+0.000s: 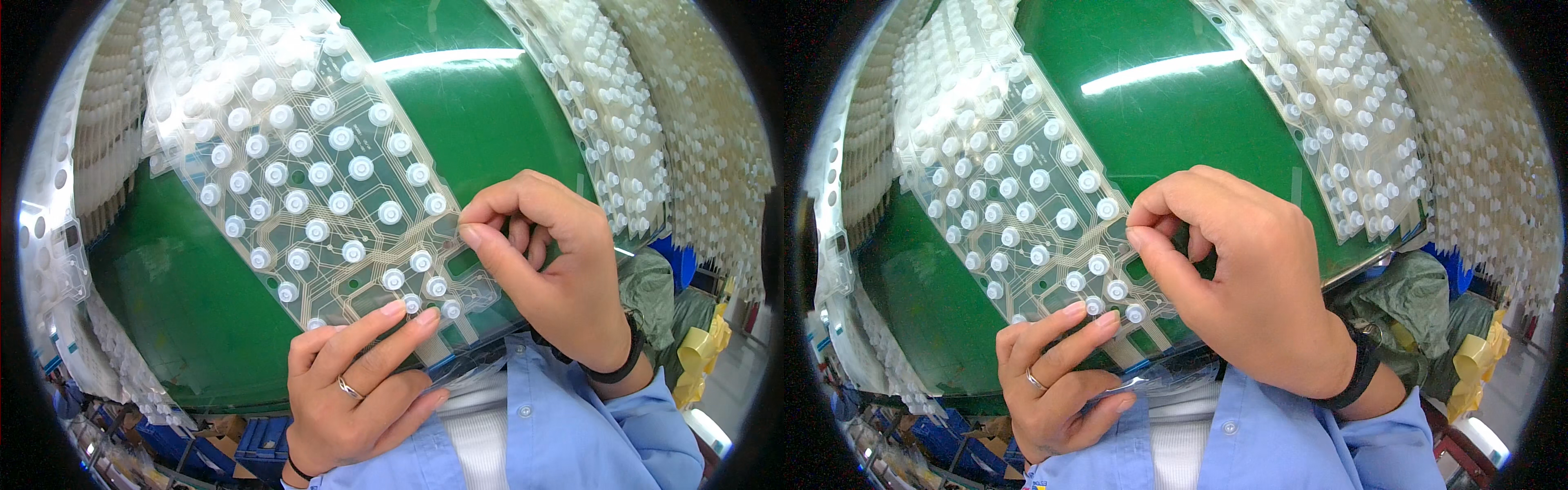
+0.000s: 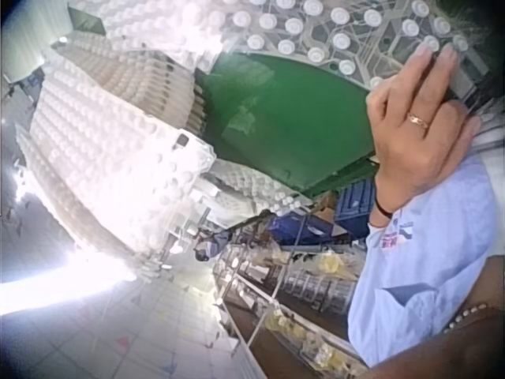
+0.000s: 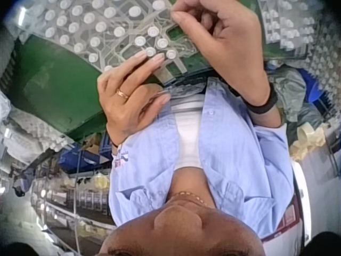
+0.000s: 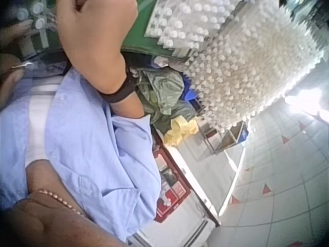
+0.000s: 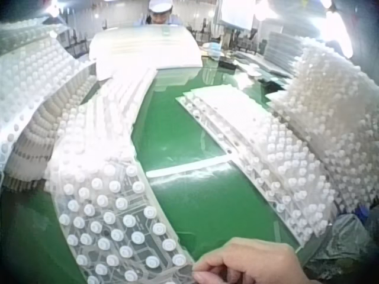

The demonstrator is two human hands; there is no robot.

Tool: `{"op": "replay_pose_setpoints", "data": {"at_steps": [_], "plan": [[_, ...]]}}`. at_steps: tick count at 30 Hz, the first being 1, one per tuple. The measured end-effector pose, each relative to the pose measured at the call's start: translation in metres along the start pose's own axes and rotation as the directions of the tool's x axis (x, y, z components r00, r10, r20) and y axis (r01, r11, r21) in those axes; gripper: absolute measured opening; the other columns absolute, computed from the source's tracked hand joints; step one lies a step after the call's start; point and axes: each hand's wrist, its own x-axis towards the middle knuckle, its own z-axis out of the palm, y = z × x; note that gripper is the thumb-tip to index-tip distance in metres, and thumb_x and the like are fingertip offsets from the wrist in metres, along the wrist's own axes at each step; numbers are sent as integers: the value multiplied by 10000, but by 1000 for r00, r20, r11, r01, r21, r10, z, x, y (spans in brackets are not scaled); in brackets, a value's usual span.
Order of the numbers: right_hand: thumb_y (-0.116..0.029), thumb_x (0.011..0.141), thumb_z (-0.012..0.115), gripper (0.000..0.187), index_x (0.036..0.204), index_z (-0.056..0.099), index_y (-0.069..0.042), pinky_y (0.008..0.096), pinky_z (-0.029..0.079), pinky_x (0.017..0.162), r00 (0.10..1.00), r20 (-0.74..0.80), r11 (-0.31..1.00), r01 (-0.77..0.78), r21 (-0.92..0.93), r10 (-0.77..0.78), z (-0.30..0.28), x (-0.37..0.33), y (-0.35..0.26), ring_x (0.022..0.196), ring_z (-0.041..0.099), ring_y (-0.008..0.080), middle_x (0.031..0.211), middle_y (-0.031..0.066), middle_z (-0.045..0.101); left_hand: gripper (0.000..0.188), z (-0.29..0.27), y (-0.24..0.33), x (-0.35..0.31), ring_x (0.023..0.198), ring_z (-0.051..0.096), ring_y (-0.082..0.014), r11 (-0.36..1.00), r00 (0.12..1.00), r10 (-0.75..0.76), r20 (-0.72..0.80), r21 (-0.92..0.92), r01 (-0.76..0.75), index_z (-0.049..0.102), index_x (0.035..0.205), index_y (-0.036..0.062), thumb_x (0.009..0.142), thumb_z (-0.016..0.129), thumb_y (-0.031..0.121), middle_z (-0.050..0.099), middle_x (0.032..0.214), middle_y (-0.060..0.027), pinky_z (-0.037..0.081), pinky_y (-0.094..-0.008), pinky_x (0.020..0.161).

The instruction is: The recorder is assembling keyboard components by manually pressing or fitting small white plastic parts into a circuit board sheet.

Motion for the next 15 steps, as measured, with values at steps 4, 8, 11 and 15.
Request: {"op": "replay_pose_setpoints", "data": {"at_steps": [4, 8, 11, 15], "plan": [[3, 809, 673, 66, 870, 666, -22, 181, 313, 492, 999, -17, 999, 33, -19, -33, 2, -1, 2, 598, 433, 28, 770, -7, 580, 199, 0, 0, 0, 1126, 583, -256, 1000, 1000, 1, 3, -2, -1, 640, 674, 162, 707, 752, 323, 689, 1158, -46, 366, -364, 805], [9, 807, 672, 63, 856, 660, -29, 194, 317, 499, 997, -18, 995, 72, -69, -74, 3, 0, 0, 601, 430, 39, 756, -5, 578, 200, -1, 1, -1, 1127, 582, -259, 1000, 1000, 1, 1, 3, -1, 634, 676, 161, 708, 750, 321, 689, 1158, -45, 367, -365, 803], [20, 817, 661, 132, 934, 631, -31, 195, 324, 520, 986, -51, 976, 150, -159, -160, 9, -5, 6, 608, 424, 46, 781, 2, 540, 202, -1, 2, -2, 1126, 582, -263, 1000, 1000, -4, 5, -2, 4, 630, 679, 159, 710, 748, 320, 688, 1159, -47, 370, -370, 805], [27, 847, 628, 204, 1039, 578, -22, 178, 339, 579, 988, -146, 999, 43, 13, -41, 9, -11, 3, 663, 431, 52, 844, 13, 482, 197, 0, 2, -2, 1113, 588, -271, 1000, 1000, 6, -12, 4, -6, 634, 692, 152, 708, 746, 313, 691, 1149, -58, 370, -375, 791]]}}
